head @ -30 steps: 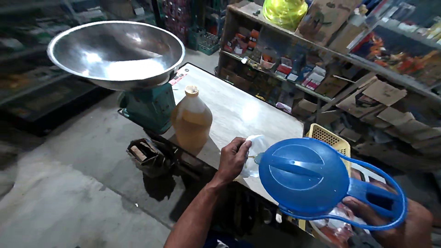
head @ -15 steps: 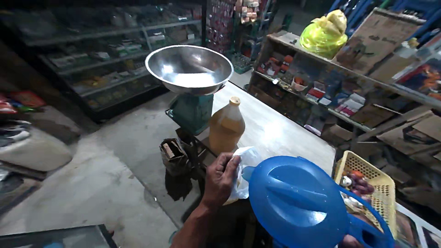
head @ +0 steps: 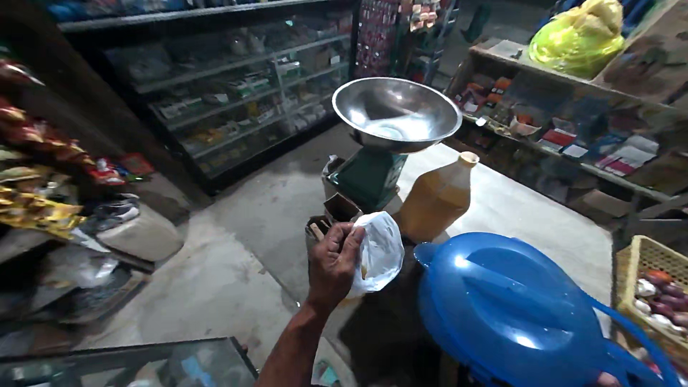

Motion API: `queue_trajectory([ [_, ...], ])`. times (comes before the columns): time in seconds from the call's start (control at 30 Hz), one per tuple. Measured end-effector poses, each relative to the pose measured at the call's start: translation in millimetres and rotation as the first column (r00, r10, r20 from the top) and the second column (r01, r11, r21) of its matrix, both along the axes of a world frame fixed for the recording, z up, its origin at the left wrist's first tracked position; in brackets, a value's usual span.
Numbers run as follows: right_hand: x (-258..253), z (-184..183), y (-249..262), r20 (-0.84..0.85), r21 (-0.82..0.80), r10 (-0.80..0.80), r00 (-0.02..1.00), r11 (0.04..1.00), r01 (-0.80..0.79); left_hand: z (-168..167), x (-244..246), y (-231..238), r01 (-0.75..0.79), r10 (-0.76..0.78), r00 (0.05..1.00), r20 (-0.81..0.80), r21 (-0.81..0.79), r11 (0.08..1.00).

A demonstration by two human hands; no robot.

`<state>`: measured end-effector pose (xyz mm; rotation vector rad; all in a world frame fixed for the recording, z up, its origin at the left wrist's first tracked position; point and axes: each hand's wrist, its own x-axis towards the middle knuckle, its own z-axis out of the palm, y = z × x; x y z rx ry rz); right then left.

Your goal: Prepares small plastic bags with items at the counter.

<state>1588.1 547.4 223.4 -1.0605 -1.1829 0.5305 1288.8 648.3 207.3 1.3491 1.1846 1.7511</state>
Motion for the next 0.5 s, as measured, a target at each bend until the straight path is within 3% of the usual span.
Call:
queue_trajectory([
  [0.1, -26.4, 8.3, 3.7, 0.019, 0.048, 0.035, 0.999, 0.998, -0.036, 9.0, -43.8, 4.9, -0.033, 0.032, 0.996, -0.087, -0.015, 0.999],
  [0.23, -18.2, -8.9, 17.5, 0.102, 0.067, 0.157, 0.982, 0.984, -0.164, 36.6, -98.7, 21.7, -0.076, 0.073, 0.957, -0.281, -0.001, 0.997],
  [0.33, -14.0, -18.7, 20.6, 0.098, -0.030, 0.178, 0.979, 0.984, -0.176, 75.5, -134.5, 42.7, -0.084, 0.091, 0.907, -0.411, 0.036, 0.996],
  [0.43, -13.2, -23.9, 32.2, 0.142, -0.026, 0.186, 0.972, 0.983, -0.184, 95.2, -195.8, 79.2, -0.002, 0.087, 0.824, -0.559, 0.150, 0.989],
  [0.5, -16.5, -29.6, 43.9, 0.147, -0.006, 0.190, 0.971, 0.982, -0.191, 99.2, -249.6, 105.8, 0.055, 0.090, 0.702, -0.707, 0.179, 0.982],
])
